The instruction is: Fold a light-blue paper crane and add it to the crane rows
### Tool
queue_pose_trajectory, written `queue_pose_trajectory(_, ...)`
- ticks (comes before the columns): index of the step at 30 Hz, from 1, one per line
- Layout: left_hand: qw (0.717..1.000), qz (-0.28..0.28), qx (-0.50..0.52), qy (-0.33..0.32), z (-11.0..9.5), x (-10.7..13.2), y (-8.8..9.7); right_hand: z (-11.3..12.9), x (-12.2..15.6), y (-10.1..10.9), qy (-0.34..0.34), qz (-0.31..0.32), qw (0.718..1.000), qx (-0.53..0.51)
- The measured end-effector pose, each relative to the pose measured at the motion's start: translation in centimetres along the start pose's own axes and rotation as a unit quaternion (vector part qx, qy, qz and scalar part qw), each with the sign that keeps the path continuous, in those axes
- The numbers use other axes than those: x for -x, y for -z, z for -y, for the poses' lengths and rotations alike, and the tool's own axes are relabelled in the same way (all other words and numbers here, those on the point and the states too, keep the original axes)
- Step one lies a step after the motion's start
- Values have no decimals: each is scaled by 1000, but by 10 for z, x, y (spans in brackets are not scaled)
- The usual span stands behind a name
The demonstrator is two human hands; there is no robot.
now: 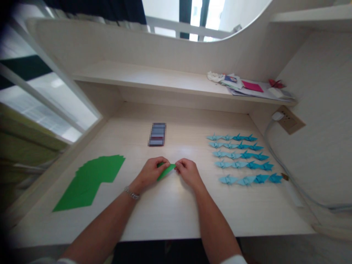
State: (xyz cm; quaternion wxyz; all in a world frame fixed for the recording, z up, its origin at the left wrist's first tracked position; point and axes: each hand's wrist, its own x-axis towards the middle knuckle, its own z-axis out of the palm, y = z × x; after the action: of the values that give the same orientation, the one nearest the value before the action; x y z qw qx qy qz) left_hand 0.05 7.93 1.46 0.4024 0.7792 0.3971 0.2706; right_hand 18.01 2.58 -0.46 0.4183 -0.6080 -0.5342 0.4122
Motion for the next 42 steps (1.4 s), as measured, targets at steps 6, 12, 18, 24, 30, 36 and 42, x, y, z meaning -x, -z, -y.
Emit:
queue_pose_trajectory(6, 1000, 5, -5, 2, 3, -1, 0, -2, -3, 6, -8, 10, 1000, -20)
queue_pose_trajectory(12, 1000, 4, -8, 1, 2, -1, 0, -1, -2, 12, -6, 7, 999, -52)
queue_pose_trajectory(18, 1000, 14, 19, 13, 4, -1, -3, 2, 3, 8, 33, 0, 997, 66)
queue_pose_trajectory(24, 999, 34, 3, -12, -1, 1, -2, 15, 7, 5, 77, 28, 988, 130)
queue_pose_trajectory(30, 998, 58, -2, -18, -4, 3, -4, 21, 8, -1, 68, 23, 983, 168)
queue_pose_trajectory(36, 1000, 30, -3, 3, 1, 1, -1, 21, 7, 12, 35, 20, 987, 153)
queue_pose_trajectory(42, 1000, 28, 0, 10, -3, 0, 1, 17, 9, 21, 20, 29, 989, 144)
